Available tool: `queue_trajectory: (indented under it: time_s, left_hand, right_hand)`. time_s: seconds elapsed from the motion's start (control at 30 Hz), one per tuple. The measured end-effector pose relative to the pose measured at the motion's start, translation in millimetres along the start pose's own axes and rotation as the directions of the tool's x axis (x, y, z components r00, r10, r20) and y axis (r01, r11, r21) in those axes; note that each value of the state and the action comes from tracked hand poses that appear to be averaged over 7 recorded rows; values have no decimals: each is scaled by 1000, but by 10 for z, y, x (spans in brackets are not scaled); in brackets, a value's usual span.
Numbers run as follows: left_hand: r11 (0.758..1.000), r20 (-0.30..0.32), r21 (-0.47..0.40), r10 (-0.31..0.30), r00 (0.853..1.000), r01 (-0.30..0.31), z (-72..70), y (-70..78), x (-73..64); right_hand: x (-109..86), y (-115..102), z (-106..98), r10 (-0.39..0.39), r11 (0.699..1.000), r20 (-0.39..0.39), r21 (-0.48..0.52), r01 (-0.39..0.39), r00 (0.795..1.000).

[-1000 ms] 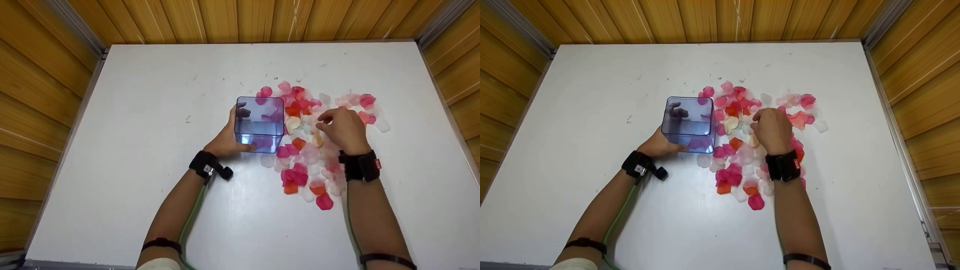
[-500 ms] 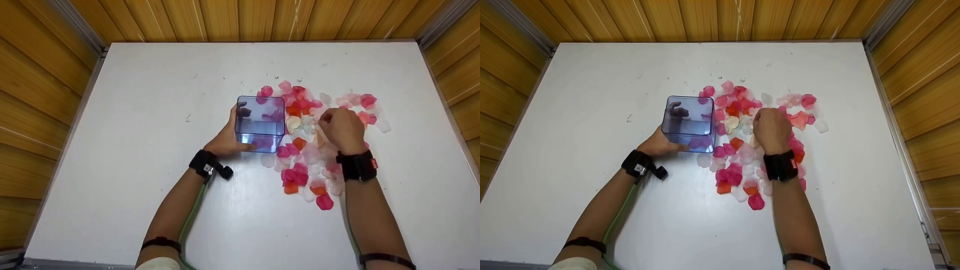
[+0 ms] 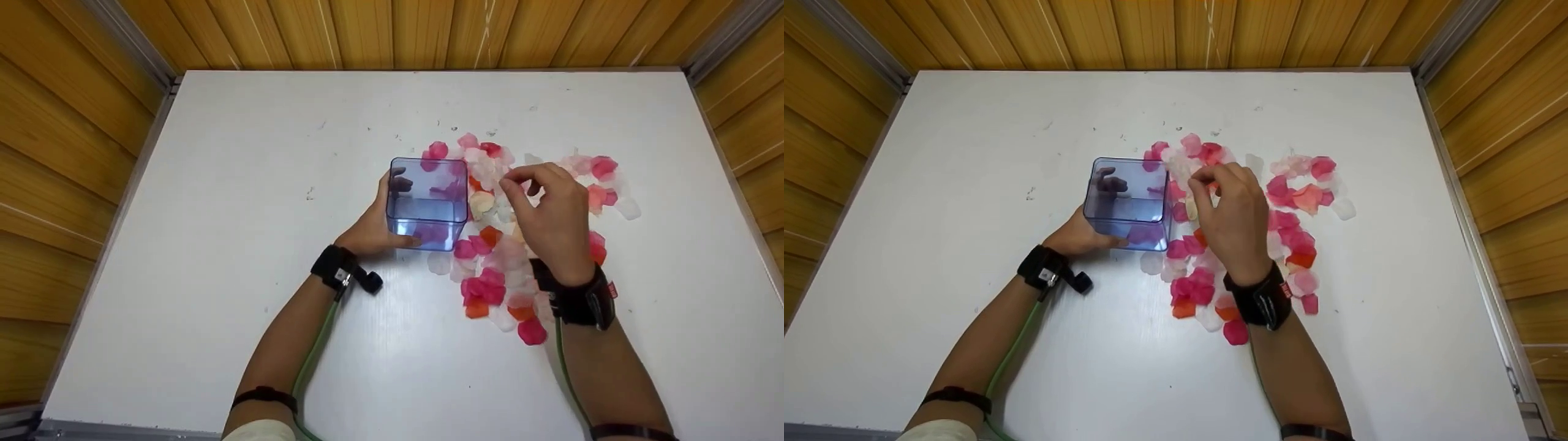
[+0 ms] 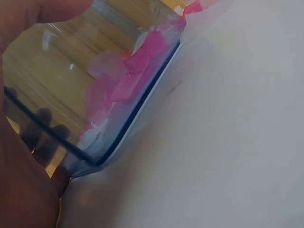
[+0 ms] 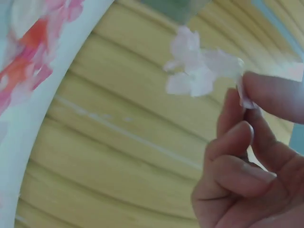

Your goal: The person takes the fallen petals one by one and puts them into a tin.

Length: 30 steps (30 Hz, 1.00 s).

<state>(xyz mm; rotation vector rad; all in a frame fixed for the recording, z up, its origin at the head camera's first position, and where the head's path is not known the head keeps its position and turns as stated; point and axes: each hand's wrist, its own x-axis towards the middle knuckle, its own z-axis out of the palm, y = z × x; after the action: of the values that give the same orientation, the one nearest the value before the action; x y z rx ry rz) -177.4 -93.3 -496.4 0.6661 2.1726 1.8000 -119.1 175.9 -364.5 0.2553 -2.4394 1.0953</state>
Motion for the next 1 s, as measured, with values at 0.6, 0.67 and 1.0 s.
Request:
queue_trajectory:
  time_s: [0.6, 0.67, 1.0]
  left_hand:
    - [1000, 7, 16, 14, 1000, -14, -3, 14, -16]
    - [1000, 9, 9, 10, 1000, -10, 1, 34, -16]
    - [1000, 9, -22, 19, 1000, -19, 6, 69, -12]
  right_hand:
    - [-68, -92, 422, -84, 996, 183, 54, 75, 980]
    - [-27, -17, 334, -46, 999, 178, 34, 41, 983]
    - [89, 500, 283, 275, 942, 262, -267, -204, 925]
